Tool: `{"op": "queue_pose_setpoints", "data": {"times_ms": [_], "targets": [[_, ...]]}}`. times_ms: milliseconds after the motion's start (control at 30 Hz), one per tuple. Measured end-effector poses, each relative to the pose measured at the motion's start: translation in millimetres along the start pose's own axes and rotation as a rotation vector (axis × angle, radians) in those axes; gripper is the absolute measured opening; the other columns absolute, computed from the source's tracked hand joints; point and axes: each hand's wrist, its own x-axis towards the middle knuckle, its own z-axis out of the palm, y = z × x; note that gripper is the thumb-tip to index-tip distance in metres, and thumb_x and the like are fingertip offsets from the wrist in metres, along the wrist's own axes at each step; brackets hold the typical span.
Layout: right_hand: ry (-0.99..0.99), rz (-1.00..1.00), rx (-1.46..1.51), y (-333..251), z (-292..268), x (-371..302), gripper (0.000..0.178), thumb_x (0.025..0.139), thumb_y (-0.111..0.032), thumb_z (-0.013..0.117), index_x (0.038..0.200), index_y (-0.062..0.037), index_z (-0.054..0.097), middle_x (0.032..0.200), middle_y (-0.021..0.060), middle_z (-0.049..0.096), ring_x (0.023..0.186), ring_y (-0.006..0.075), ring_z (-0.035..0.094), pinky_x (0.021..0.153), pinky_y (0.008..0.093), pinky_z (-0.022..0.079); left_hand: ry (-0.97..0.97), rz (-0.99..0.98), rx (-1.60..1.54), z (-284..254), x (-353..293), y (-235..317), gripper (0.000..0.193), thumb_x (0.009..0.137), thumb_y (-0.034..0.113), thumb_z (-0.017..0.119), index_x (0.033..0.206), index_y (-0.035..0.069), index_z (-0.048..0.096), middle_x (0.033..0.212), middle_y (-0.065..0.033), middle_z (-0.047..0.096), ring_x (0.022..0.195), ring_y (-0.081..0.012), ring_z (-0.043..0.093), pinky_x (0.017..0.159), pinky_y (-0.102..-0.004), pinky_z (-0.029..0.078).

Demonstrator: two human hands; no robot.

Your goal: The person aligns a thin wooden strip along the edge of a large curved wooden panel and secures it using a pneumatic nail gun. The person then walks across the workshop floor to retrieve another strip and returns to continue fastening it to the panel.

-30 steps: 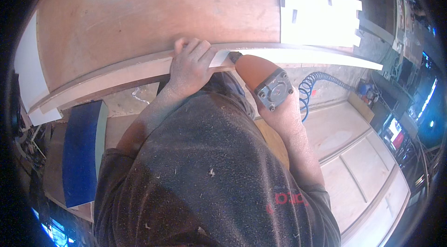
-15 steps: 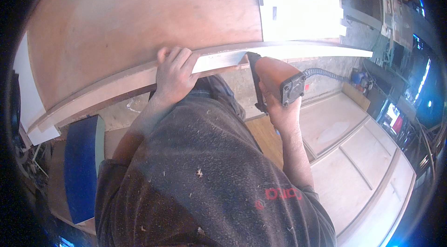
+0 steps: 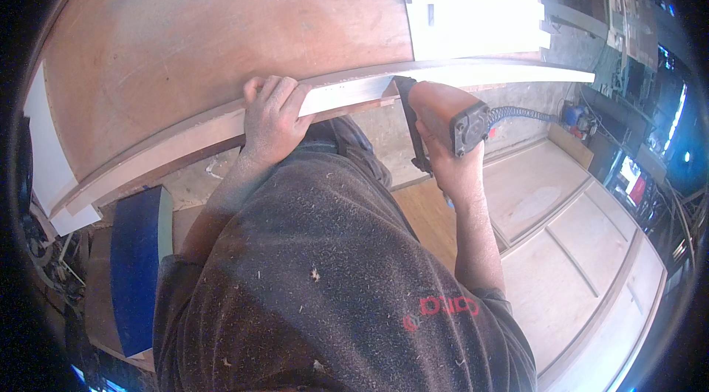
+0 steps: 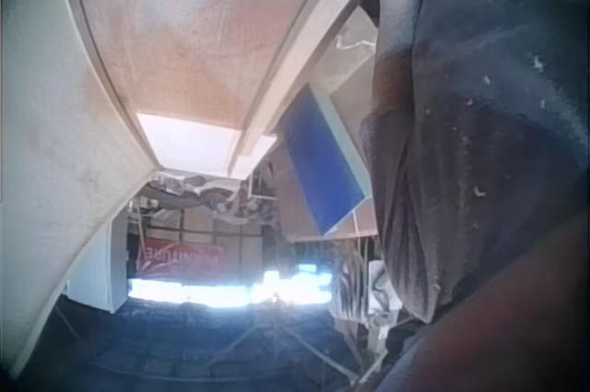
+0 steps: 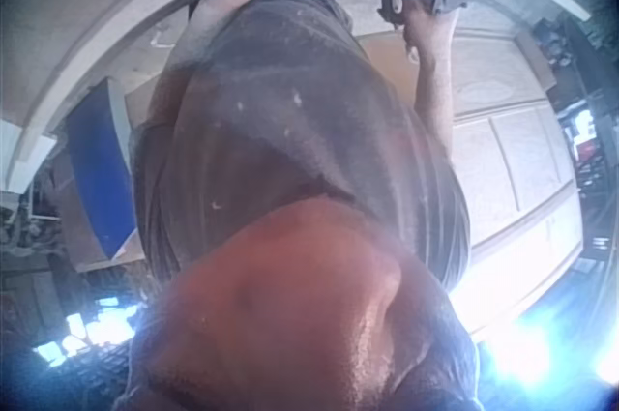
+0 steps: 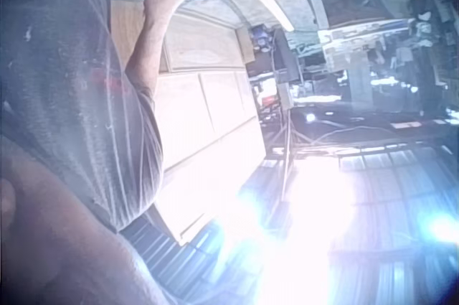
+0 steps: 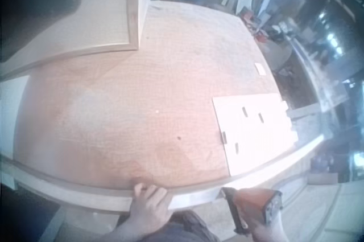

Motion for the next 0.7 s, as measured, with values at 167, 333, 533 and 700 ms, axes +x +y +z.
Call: {"op": "queue_pose_setpoints", "data": {"times_ms": [167, 333, 533, 700], "targets": [[-0.050, -0.016, -0.027, -14.5, -5.9, -0.7, 0.038, 0.097, -0.014, 0.079, 0.131, -0.0009, 0.067, 0.108, 0.0104, 0.073, 0.093, 0.0179, 0.071, 0.076, 0.0358, 0.059, -0.004, -0.003, -0.011, -1.5, 1.7, 1.2, 0.032, 0.081, 0.020, 0.083, 0.108, 0.009, 0.071, 0.098, -0.0034, 0.061, 0.099, -0.0235, 0.061, 0.098, -0.0484, 0.038], [-0.076, -0.046, 0.037, -25.9, -0.5, -5.6, 0.036, 0.097, -0.011, 0.079, 0.129, -0.0001, 0.068, 0.107, 0.0105, 0.074, 0.087, 0.0164, 0.073, 0.067, 0.0316, 0.062, 0.008, 0.006, -0.005, -0.9, 1.8, 1.2, 0.032, 0.079, 0.020, 0.083, 0.107, 0.009, 0.071, 0.098, -0.0028, 0.061, 0.098, -0.0235, 0.061, 0.097, -0.0479, 0.038], [-0.072, -0.154, -0.119, -24.0, 0.7, -1.2, 0.034, 0.098, -0.014, 0.079, 0.126, 0.0003, 0.069, 0.098, 0.0105, 0.076, 0.078, 0.0176, 0.074, 0.063, 0.0329, 0.062, 0.010, 0.004, -0.017, 1.3, 0.9, -0.3, 0.032, 0.079, 0.020, 0.082, 0.108, 0.010, 0.072, 0.099, -0.0021, 0.061, 0.100, -0.0231, 0.061, 0.097, -0.0475, 0.038], [-0.129, -0.039, -0.108, -24.5, -1.4, -1.0, 0.041, 0.097, -0.017, 0.082, 0.132, -0.0023, 0.068, 0.122, 0.0131, 0.075, 0.113, 0.0232, 0.072, 0.096, 0.0397, 0.057, -0.057, -0.040, -0.004, -6.1, -1.2, 1.3, 0.041, 0.081, 0.022, 0.084, 0.118, 0.012, 0.072, 0.108, -0.0018, 0.063, 0.108, -0.0220, 0.061, 0.099, -0.0503, 0.036]]}}
